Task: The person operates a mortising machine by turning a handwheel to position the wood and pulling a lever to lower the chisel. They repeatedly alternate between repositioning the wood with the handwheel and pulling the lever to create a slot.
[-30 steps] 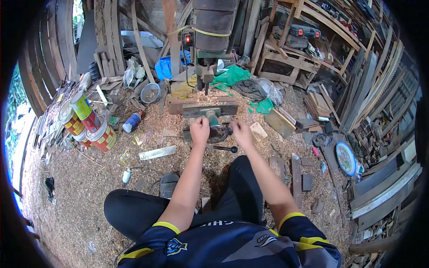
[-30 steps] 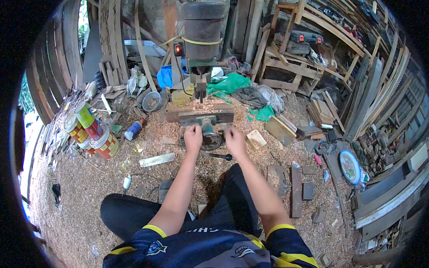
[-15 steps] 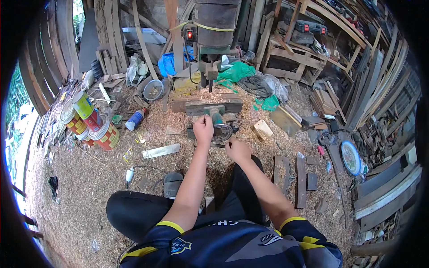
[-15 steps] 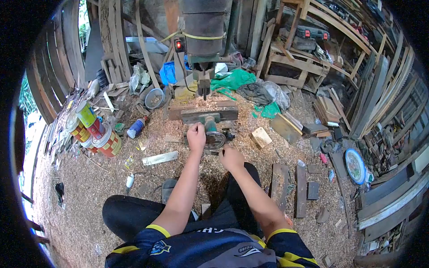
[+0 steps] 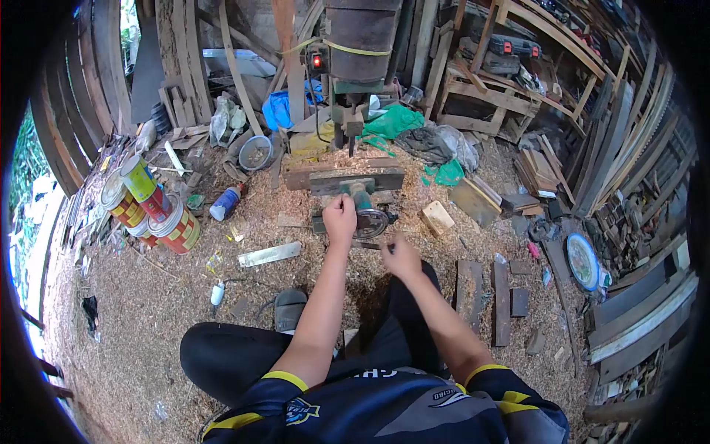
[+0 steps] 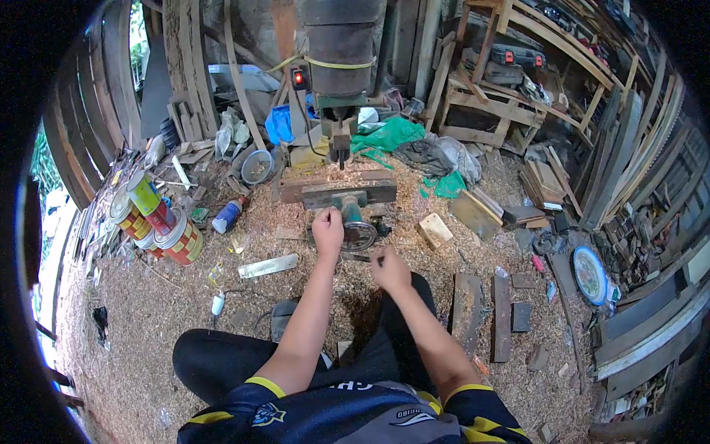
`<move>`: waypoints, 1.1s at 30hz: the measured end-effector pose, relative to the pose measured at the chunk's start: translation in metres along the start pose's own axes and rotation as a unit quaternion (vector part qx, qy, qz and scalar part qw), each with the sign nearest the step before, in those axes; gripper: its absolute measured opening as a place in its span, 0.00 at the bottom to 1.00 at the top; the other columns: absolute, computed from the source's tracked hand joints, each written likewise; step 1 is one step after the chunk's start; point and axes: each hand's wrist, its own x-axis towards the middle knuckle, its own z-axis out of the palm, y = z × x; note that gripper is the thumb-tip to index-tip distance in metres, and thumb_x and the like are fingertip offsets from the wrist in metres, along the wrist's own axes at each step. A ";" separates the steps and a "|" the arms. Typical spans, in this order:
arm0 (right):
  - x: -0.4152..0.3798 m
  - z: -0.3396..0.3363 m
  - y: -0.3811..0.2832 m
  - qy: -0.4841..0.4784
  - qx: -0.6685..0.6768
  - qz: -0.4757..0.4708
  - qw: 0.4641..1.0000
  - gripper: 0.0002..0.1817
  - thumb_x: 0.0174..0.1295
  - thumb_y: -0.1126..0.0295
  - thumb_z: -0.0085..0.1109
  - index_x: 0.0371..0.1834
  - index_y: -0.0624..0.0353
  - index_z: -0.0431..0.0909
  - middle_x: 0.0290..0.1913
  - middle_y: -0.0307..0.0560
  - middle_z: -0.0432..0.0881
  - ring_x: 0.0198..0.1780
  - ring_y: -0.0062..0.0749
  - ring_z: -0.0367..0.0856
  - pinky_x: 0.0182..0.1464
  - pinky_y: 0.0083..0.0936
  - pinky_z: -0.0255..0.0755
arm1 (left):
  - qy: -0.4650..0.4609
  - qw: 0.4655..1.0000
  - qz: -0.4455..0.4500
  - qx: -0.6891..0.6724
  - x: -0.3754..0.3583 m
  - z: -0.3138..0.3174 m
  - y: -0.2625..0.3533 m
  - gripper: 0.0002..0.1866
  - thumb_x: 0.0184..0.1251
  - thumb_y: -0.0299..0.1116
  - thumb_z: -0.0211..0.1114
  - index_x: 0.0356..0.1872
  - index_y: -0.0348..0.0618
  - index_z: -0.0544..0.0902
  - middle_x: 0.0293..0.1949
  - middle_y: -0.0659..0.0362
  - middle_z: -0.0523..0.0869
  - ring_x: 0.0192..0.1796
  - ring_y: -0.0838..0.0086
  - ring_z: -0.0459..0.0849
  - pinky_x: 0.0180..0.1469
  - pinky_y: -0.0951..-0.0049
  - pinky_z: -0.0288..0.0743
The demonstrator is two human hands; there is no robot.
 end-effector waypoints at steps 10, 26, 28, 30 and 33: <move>-0.003 0.007 -0.018 0.027 0.007 -0.026 0.999 0.17 0.66 0.58 0.65 0.45 0.60 0.75 0.35 0.63 0.86 0.41 0.60 0.87 0.44 0.52 0.79 | 0.009 1.000 -0.004 -0.022 0.003 0.002 -0.004 0.19 0.75 0.37 0.58 0.27 0.31 0.78 0.16 0.51 0.71 0.23 0.78 0.68 0.29 0.65 0.68; -0.004 0.011 -0.014 0.033 0.055 -0.055 0.996 0.19 0.64 0.58 0.66 0.47 0.60 0.72 0.35 0.62 0.86 0.41 0.62 0.87 0.45 0.52 0.78 | 0.028 0.999 -0.004 -0.031 0.002 0.004 -0.016 0.19 0.74 0.37 0.59 0.26 0.31 0.78 0.16 0.49 0.71 0.22 0.75 0.67 0.29 0.64 0.68; 0.002 -0.003 -0.012 -0.056 0.068 -0.078 0.993 0.22 0.64 0.54 0.65 0.50 0.61 0.76 0.40 0.62 0.87 0.43 0.63 0.86 0.47 0.52 0.79 | 0.020 0.999 -0.006 -0.030 0.002 0.004 -0.023 0.19 0.74 0.38 0.59 0.27 0.31 0.78 0.16 0.49 0.71 0.23 0.76 0.67 0.29 0.64 0.68; 0.012 -0.024 -0.005 -0.074 0.027 -0.088 0.993 0.23 0.64 0.51 0.65 0.51 0.59 0.79 0.42 0.61 0.88 0.44 0.60 0.87 0.48 0.50 0.79 | 0.015 0.999 -0.011 -0.032 0.004 0.004 -0.025 0.19 0.75 0.37 0.58 0.27 0.30 0.78 0.17 0.50 0.70 0.24 0.77 0.66 0.29 0.64 0.67; 0.031 -0.064 -0.011 -0.099 -0.048 -0.088 0.990 0.27 0.65 0.42 0.60 0.51 0.54 0.87 0.45 0.58 0.89 0.46 0.55 0.88 0.49 0.47 0.80 | 0.020 0.999 0.005 -0.025 0.002 0.001 -0.011 0.18 0.75 0.36 0.58 0.27 0.30 0.77 0.17 0.50 0.69 0.24 0.77 0.65 0.29 0.64 0.67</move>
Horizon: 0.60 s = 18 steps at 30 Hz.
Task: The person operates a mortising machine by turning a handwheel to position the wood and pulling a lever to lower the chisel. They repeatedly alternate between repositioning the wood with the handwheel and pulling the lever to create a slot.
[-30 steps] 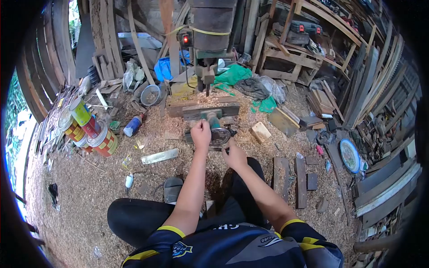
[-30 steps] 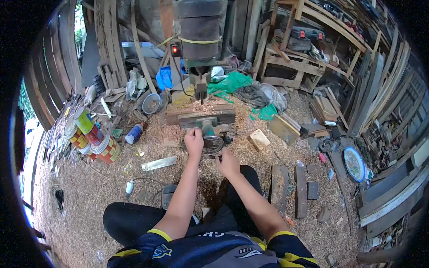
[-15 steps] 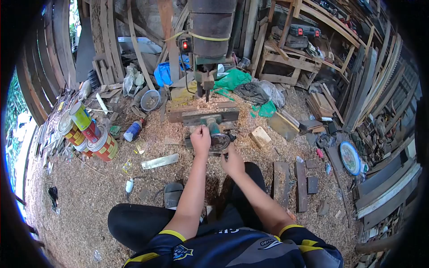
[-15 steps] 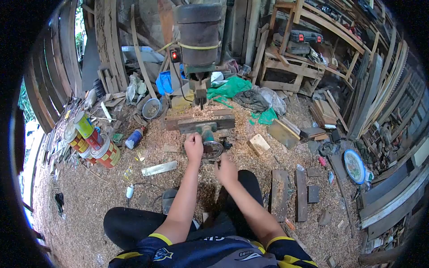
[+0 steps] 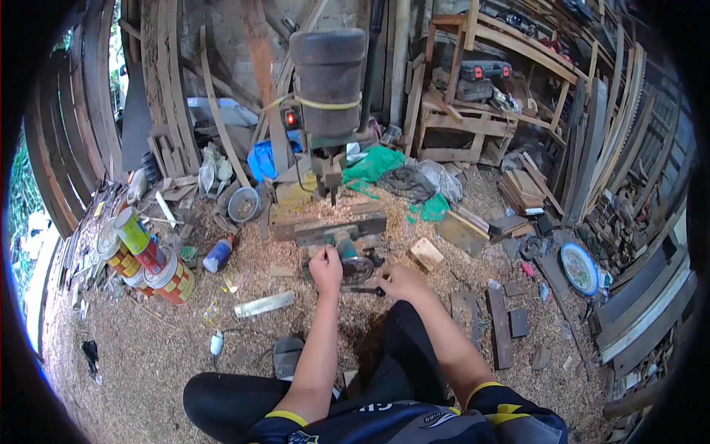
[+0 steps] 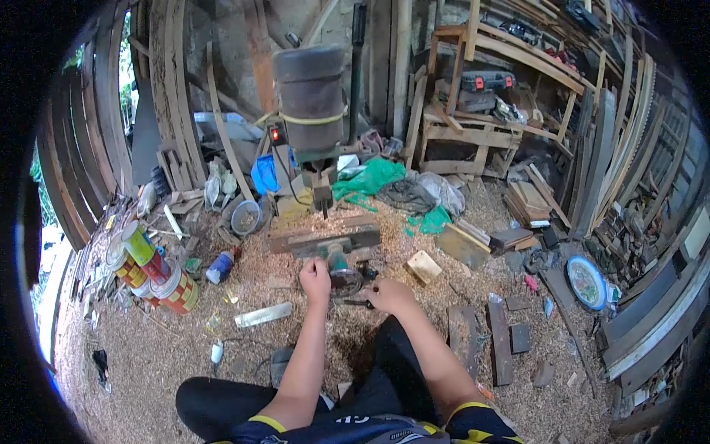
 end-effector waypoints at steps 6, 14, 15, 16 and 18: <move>0.065 -0.104 -0.046 0.247 0.182 -0.076 0.949 0.19 0.66 0.53 0.65 0.42 0.60 0.86 0.33 0.54 0.87 0.35 0.46 0.87 0.39 0.38 0.79 | 0.012 1.000 0.023 0.016 -0.003 0.000 0.000 0.19 0.75 0.35 0.57 0.25 0.29 0.75 0.17 0.44 0.70 0.20 0.68 0.65 0.27 0.59 0.65; 0.165 -0.236 -0.151 0.361 0.337 -0.286 0.821 0.12 0.74 0.66 0.60 0.50 0.65 0.77 0.36 0.43 0.82 0.40 0.26 0.81 0.47 0.27 0.76 | 0.060 0.993 0.066 0.075 -0.004 0.003 -0.009 0.17 0.72 0.32 0.57 0.22 0.31 0.75 0.17 0.41 0.73 0.18 0.50 0.73 0.24 0.56 0.65; 0.173 -0.254 -0.169 0.412 0.327 -0.297 0.797 0.14 0.75 0.64 0.60 0.51 0.66 0.77 0.40 0.48 0.83 0.42 0.33 0.82 0.50 0.30 0.76 | 0.064 0.993 0.073 0.073 -0.003 0.003 -0.006 0.17 0.72 0.32 0.57 0.22 0.31 0.75 0.17 0.41 0.73 0.18 0.50 0.73 0.24 0.56 0.65; 0.214 -0.269 -0.172 0.461 0.322 -0.327 0.760 0.17 0.75 0.61 0.59 0.54 0.66 0.76 0.48 0.57 0.82 0.50 0.44 0.83 0.55 0.36 0.76 | 0.060 0.994 0.068 0.065 -0.003 0.003 -0.001 0.17 0.71 0.31 0.57 0.21 0.32 0.75 0.16 0.42 0.73 0.17 0.53 0.73 0.24 0.57 0.65; 0.227 -0.309 -0.201 0.520 0.259 -0.293 0.759 0.23 0.75 0.56 0.56 0.59 0.66 0.73 0.55 0.63 0.78 0.56 0.57 0.79 0.61 0.45 0.72 | 0.058 0.994 0.066 0.059 -0.004 0.003 -0.005 0.16 0.70 0.31 0.56 0.21 0.32 0.74 0.16 0.43 0.72 0.16 0.56 0.72 0.24 0.58 0.65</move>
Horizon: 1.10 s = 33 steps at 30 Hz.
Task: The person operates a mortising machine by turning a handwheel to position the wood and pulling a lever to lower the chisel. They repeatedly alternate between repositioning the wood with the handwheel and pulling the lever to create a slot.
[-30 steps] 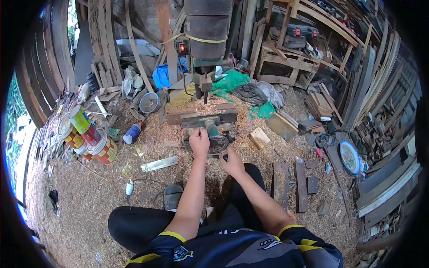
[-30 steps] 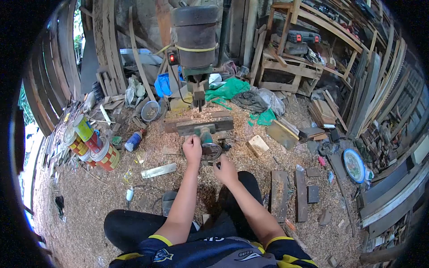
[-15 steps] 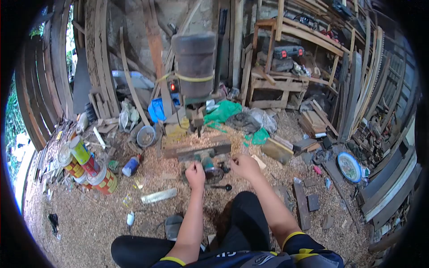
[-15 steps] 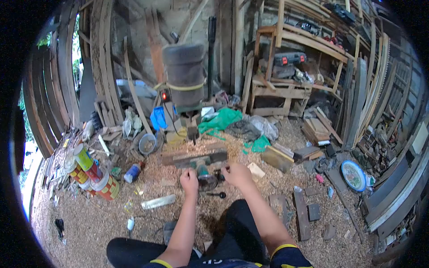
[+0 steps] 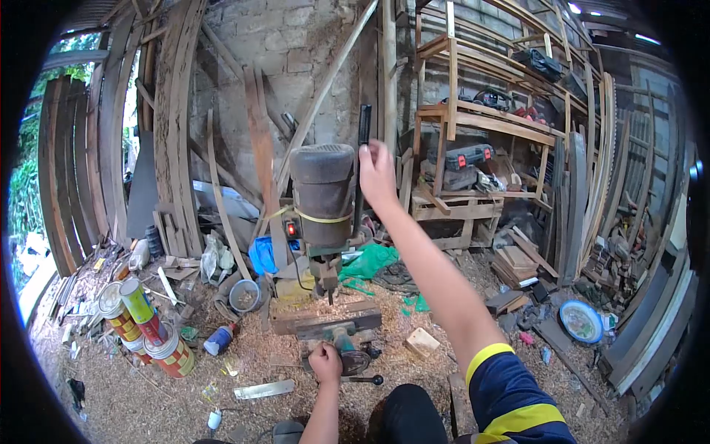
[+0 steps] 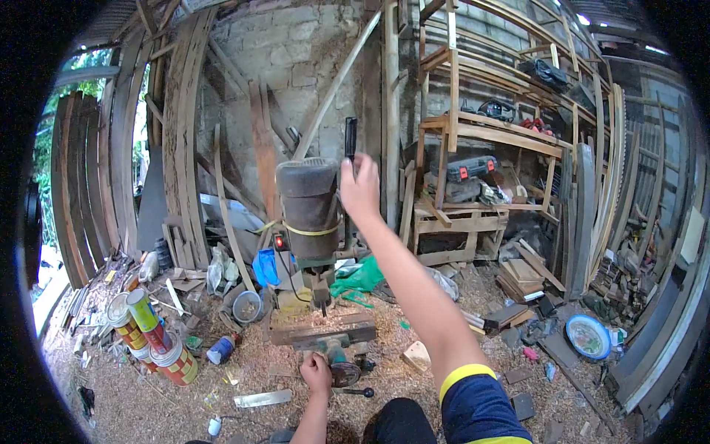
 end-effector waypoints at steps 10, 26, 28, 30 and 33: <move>0.136 0.043 -0.013 -0.120 0.254 0.319 0.905 0.21 0.72 0.51 0.51 0.32 0.59 0.79 0.28 0.46 0.81 0.27 0.36 0.80 0.32 0.39 0.73 | -0.045 0.998 -0.043 -0.034 -0.003 0.002 -0.017 0.19 0.76 0.28 0.52 0.20 0.38 0.67 0.18 0.66 0.66 0.24 0.83 0.64 0.25 0.70 0.57; -0.177 -0.116 -0.068 -0.059 0.414 -0.046 0.907 0.21 0.71 0.59 0.44 0.22 0.62 0.68 0.22 0.46 0.69 0.26 0.30 0.68 0.32 0.30 0.62 | -0.046 0.994 -0.050 -0.088 -0.001 0.001 -0.010 0.19 0.76 0.29 0.55 0.21 0.33 0.68 0.16 0.53 0.64 0.20 0.75 0.63 0.25 0.66 0.61; -0.179 -0.122 -0.064 -0.092 0.421 -0.036 0.902 0.19 0.67 0.60 0.45 0.22 0.62 0.68 0.22 0.47 0.71 0.27 0.31 0.69 0.33 0.31 0.63 | -0.051 0.996 -0.038 -0.055 0.001 0.000 -0.006 0.19 0.76 0.29 0.55 0.21 0.33 0.68 0.16 0.53 0.64 0.20 0.75 0.63 0.25 0.66 0.61; -0.177 -0.135 -0.064 -0.117 0.423 -0.022 0.898 0.17 0.64 0.61 0.46 0.23 0.63 0.69 0.23 0.48 0.72 0.27 0.32 0.70 0.35 0.31 0.63 | -0.054 0.994 -0.048 -0.085 0.001 -0.002 -0.003 0.19 0.76 0.30 0.56 0.21 0.33 0.68 0.16 0.53 0.64 0.20 0.75 0.63 0.25 0.66 0.61; -0.152 -0.146 -0.086 -0.267 0.365 0.111 0.885 0.17 0.53 0.62 0.46 0.27 0.68 0.73 0.34 0.55 0.80 0.33 0.33 0.75 0.44 0.31 0.67 | -0.059 0.993 -0.057 -0.083 0.000 0.001 -0.013 0.19 0.77 0.29 0.55 0.21 0.35 0.68 0.17 0.60 0.66 0.22 0.79 0.63 0.25 0.69 0.60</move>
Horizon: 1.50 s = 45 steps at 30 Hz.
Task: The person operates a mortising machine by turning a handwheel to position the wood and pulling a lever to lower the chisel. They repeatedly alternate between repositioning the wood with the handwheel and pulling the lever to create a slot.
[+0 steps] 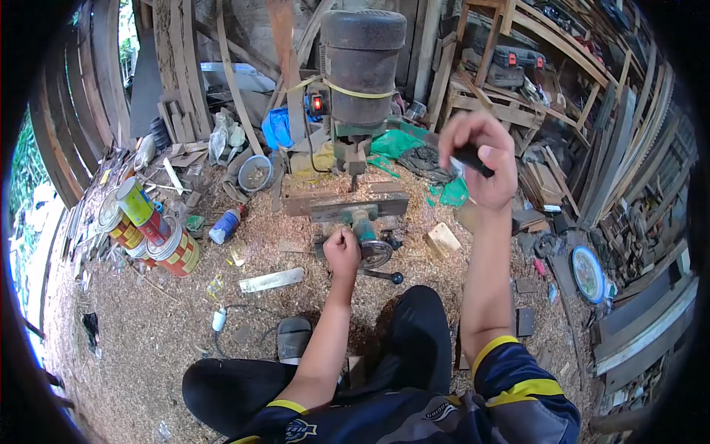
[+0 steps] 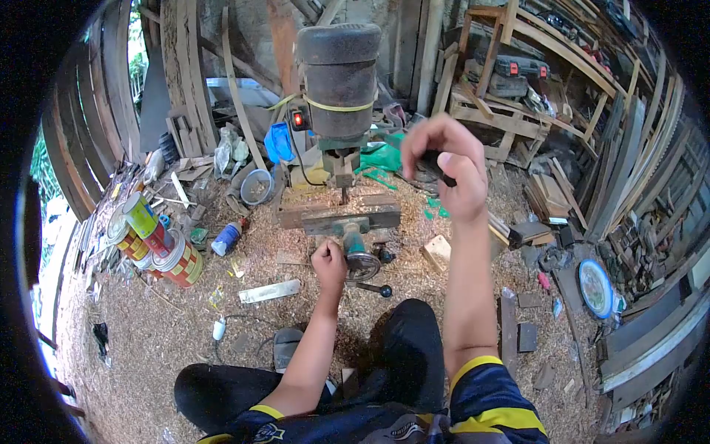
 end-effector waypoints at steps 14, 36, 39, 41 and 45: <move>0.007 -0.001 0.021 -0.053 -0.021 -0.202 0.978 0.37 0.76 0.35 0.38 0.16 0.53 0.65 0.17 0.39 0.68 0.19 0.28 0.61 0.32 0.31 0.56 | -0.004 1.000 -0.009 -0.024 -0.002 0.000 0.000 0.22 0.82 0.28 0.53 0.20 0.41 0.63 0.20 0.70 0.62 0.25 0.86 0.59 0.25 0.74 0.52; -0.076 -0.009 0.062 -0.069 -0.135 -0.254 0.955 0.20 0.65 0.56 0.62 0.15 0.45 0.73 0.17 0.26 0.72 0.22 0.20 0.73 0.33 0.26 0.70 | -0.004 0.998 -0.055 -0.001 -0.003 -0.003 0.008 0.17 0.77 0.26 0.52 0.22 0.40 0.67 0.21 0.68 0.66 0.25 0.85 0.63 0.26 0.75 0.55; -0.086 -0.010 0.068 -0.066 -0.130 -0.259 0.955 0.21 0.68 0.54 0.59 0.17 0.47 0.73 0.17 0.29 0.71 0.22 0.23 0.74 0.34 0.27 0.72 | -0.007 0.999 -0.051 -0.009 -0.003 -0.004 0.007 0.18 0.78 0.27 0.52 0.22 0.40 0.67 0.21 0.68 0.67 0.25 0.85 0.64 0.26 0.76 0.56; -0.084 -0.009 0.074 -0.075 -0.083 -0.303 0.946 0.17 0.66 0.63 0.57 0.17 0.52 0.72 0.20 0.36 0.72 0.22 0.31 0.73 0.34 0.33 0.73 | -0.012 0.998 -0.054 -0.014 -0.005 -0.003 0.009 0.19 0.79 0.27 0.52 0.21 0.41 0.67 0.21 0.68 0.68 0.24 0.85 0.64 0.26 0.76 0.56; -0.102 -0.005 0.087 -0.043 -0.086 -0.303 0.948 0.20 0.68 0.61 0.57 0.16 0.49 0.70 0.17 0.34 0.69 0.20 0.28 0.70 0.32 0.31 0.70 | -0.014 0.997 -0.067 -0.026 -0.002 0.001 0.019 0.24 0.84 0.35 0.51 0.21 0.42 0.62 0.21 0.66 0.64 0.26 0.82 0.61 0.29 0.73 0.52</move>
